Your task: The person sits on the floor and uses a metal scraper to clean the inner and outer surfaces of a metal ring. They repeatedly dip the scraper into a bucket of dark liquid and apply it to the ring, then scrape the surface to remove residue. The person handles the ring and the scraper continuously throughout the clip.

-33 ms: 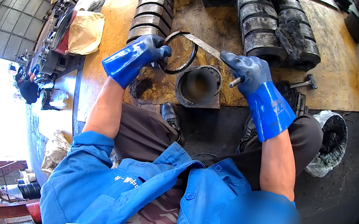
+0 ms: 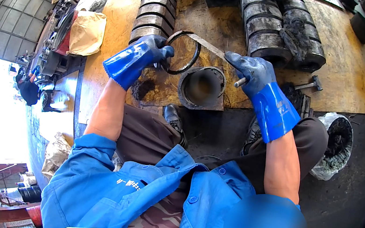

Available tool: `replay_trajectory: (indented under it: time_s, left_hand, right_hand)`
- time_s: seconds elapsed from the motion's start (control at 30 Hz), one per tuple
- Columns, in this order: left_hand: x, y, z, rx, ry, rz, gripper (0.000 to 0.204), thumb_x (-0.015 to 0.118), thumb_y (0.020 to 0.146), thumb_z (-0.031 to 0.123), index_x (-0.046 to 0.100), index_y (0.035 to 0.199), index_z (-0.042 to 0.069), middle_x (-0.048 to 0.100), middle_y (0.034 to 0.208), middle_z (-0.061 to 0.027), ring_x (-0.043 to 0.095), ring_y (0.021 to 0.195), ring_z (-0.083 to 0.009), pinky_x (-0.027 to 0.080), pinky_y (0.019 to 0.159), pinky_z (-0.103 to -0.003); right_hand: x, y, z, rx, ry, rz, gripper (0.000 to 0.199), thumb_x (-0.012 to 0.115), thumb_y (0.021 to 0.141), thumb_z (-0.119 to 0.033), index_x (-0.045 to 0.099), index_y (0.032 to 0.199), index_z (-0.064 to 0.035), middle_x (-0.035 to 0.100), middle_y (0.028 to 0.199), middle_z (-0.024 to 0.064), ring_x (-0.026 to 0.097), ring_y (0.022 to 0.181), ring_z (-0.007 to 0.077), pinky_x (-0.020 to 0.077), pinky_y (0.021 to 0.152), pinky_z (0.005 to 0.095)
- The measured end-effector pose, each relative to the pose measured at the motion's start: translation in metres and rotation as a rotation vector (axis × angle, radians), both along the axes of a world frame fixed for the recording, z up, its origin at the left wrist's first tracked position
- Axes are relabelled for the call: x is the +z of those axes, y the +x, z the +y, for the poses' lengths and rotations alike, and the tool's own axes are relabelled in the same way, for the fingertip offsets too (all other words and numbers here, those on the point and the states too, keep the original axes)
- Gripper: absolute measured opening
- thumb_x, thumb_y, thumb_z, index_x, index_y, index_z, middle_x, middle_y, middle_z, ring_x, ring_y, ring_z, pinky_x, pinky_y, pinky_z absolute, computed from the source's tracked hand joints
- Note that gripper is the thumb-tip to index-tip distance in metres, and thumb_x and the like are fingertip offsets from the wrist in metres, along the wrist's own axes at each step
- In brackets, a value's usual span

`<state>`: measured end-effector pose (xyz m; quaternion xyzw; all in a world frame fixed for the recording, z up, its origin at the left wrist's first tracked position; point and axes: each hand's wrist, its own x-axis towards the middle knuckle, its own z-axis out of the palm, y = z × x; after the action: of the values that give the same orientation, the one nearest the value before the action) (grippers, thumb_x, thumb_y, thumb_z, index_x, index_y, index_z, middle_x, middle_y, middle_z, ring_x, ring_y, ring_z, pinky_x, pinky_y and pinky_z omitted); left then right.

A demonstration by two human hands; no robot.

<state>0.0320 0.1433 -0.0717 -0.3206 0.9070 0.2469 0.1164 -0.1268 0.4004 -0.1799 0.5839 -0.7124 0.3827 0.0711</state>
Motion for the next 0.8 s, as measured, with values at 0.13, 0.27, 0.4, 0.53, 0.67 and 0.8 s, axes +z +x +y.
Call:
replay_trajectory:
  time_s: [0.13, 0.27, 0.4, 0.53, 0.67, 0.8]
  left_hand:
    - [0.006, 0.000, -0.003, -0.011, -0.018, 0.023, 0.029, 0.060, 0.085, 0.028, 0.068, 0.091, 0.001, 0.066, 0.071, -0.0138, 0.064, 0.065, -0.0228, 0.050, 0.065, -0.035]
    - [-0.002, 0.000, -0.011, 0.043, 0.002, 0.082, 0.028, 0.062, 0.086, 0.028, 0.068, 0.089, 0.001, 0.066, 0.070, -0.0131, 0.063, 0.064, -0.0225, 0.050, 0.064, -0.034]
    - [-0.035, 0.000, -0.042, 0.061, 0.012, 0.219, 0.031, 0.066, 0.086, 0.032, 0.067, 0.087, 0.000, 0.065, 0.069, -0.0149, 0.060, 0.061, -0.0215, 0.048, 0.061, -0.035]
    - [-0.047, 0.000, -0.055, 0.013, -0.033, 0.354, 0.034, 0.067, 0.087, 0.034, 0.066, 0.087, 0.000, 0.064, 0.069, -0.0167, 0.057, 0.059, -0.0208, 0.046, 0.060, -0.037]
    - [-0.034, -0.004, -0.044, -0.010, -0.026, 0.435, 0.034, 0.066, 0.088, 0.034, 0.067, 0.088, 0.000, 0.065, 0.070, -0.0159, 0.057, 0.060, -0.0212, 0.047, 0.061, -0.037]
    - [-0.036, -0.007, -0.048, -0.018, 0.068, 0.562, 0.028, 0.064, 0.090, 0.029, 0.068, 0.094, 0.001, 0.067, 0.073, -0.0134, 0.059, 0.062, -0.0189, 0.048, 0.062, -0.034]
  right_hand:
    - [-0.020, -0.012, -0.005, 0.069, -0.103, -0.091, 0.035, 0.051, 0.091, -0.023, 0.063, 0.119, -0.0059, 0.068, 0.094, 0.0139, 0.066, 0.081, 0.0310, 0.0527, 0.073, 0.0366]
    - [-0.035, -0.012, -0.009, 0.104, -0.085, -0.361, 0.034, 0.048, 0.094, -0.017, 0.061, 0.123, -0.0046, 0.069, 0.092, 0.0123, 0.066, 0.078, 0.0227, 0.0524, 0.071, 0.0305]
    - [-0.069, -0.024, -0.014, 0.266, -0.097, -1.163, 0.034, 0.052, 0.092, -0.006, 0.059, 0.125, -0.0053, 0.069, 0.093, 0.0097, 0.064, 0.076, 0.0153, 0.0516, 0.068, 0.0252]
    - [-0.050, -0.005, -0.019, 0.061, -0.045, -1.026, 0.034, 0.055, 0.092, -0.006, 0.058, 0.126, -0.0052, 0.069, 0.095, 0.0079, 0.063, 0.074, 0.0101, 0.0497, 0.060, 0.0209]
    - [-0.041, -0.003, -0.015, -0.036, 0.101, -1.234, 0.033, 0.055, 0.094, -0.015, 0.057, 0.126, -0.0051, 0.070, 0.096, 0.0067, 0.063, 0.069, 0.0077, 0.0479, 0.052, 0.0208]
    - [-0.017, 0.009, -0.013, 0.006, 0.070, -1.291, 0.035, 0.055, 0.095, -0.016, 0.054, 0.127, -0.0020, 0.070, 0.099, 0.0095, 0.061, 0.064, 0.0087, 0.0497, 0.056, 0.0225]
